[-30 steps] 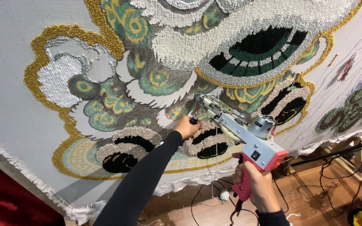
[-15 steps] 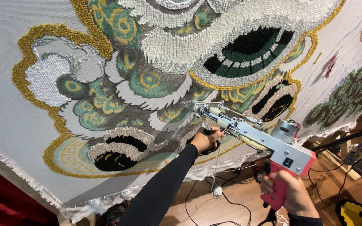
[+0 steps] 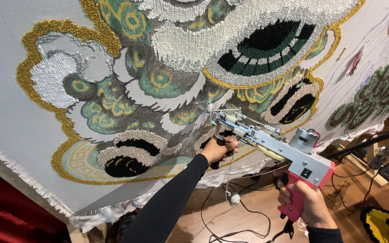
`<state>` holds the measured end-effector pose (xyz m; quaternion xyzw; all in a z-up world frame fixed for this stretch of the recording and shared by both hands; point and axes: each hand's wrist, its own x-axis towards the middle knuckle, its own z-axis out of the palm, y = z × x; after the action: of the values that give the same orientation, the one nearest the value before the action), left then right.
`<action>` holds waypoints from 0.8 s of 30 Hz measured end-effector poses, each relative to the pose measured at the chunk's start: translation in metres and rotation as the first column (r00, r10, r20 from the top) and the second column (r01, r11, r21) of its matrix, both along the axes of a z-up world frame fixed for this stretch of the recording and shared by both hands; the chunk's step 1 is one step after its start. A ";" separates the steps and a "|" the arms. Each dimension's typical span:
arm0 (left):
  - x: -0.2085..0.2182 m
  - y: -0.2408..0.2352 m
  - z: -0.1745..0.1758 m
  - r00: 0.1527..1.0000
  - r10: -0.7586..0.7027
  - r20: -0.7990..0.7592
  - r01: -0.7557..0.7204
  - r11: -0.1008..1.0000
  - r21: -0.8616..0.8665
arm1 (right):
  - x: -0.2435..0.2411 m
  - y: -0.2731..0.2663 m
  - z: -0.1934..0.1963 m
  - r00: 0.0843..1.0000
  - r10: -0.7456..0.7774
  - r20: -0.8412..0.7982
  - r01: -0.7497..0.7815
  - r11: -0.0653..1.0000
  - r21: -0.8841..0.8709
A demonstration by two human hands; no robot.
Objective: The person uses a handheld electric tufting gun to apply yarn into a stretched canvas, following a pre-drawn design of a stylized skull. The operator guides the tool along the pattern lines to create a textured surface, occasionally adjusting the yarn feed with their left hand.
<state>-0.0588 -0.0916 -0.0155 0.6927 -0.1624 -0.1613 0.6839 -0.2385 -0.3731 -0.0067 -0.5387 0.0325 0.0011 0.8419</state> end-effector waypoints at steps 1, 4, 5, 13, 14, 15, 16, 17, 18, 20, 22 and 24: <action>-0.001 0.001 -0.004 1.000 0.008 -0.002 -0.008 1.000 0.003 | 0.000 0.000 -0.002 1.000 0.007 0.006 -0.007 1.000 -0.001; 0.002 0.004 -0.013 0.999 0.035 -0.011 -0.034 0.999 0.018 | -0.001 0.007 -0.003 1.000 0.005 -0.026 -0.005 1.000 -0.021; 0.004 0.004 -0.015 0.999 0.044 -0.018 -0.043 0.999 0.028 | -0.002 0.011 -0.002 1.000 0.012 -0.026 -0.012 1.000 -0.013; 0.025 0.010 -0.032 0.997 0.074 -0.026 -0.073 0.995 0.063 | 0.003 0.026 0.002 0.999 0.049 0.019 -0.049 0.999 -0.009; 0.028 0.011 -0.032 0.997 0.065 -0.033 -0.064 0.997 0.045 | 0.005 0.026 0.000 0.999 0.034 0.014 -0.034 0.999 0.012; 0.030 0.012 -0.032 0.998 0.056 -0.040 -0.055 0.998 0.027 | 0.008 0.026 -0.003 1.000 0.019 0.009 -0.019 0.999 0.034; 0.031 0.013 -0.031 0.997 0.064 -0.042 -0.061 0.997 0.049 | 0.010 0.026 -0.005 1.000 0.004 0.003 -0.005 0.998 0.055; 0.032 0.013 -0.030 0.997 0.071 -0.043 -0.068 0.995 0.072 | 0.012 0.026 -0.006 1.000 -0.006 -0.001 0.006 0.999 0.048; 0.032 0.014 -0.029 0.996 0.080 -0.045 -0.075 0.993 0.095 | 0.013 0.026 -0.007 1.000 -0.015 -0.005 0.016 0.999 0.041; 0.031 0.016 -0.027 0.997 0.075 -0.032 -0.072 0.994 0.087 | 0.014 0.028 -0.007 1.000 -0.027 -0.014 0.027 0.999 0.034; 0.032 0.017 -0.028 0.997 0.072 -0.030 -0.069 0.995 0.078 | 0.013 0.030 -0.007 0.999 -0.032 -0.024 0.033 0.999 0.032; 0.035 0.017 -0.029 0.997 0.073 -0.039 -0.070 0.995 0.068 | 0.012 0.032 -0.004 0.999 -0.029 -0.019 0.030 0.999 0.028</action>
<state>-0.0233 -0.0742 -0.0450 0.7171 -0.1180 -0.1563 0.6688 -0.2260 -0.3409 -0.0104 -0.5262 0.0485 -0.0058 0.8490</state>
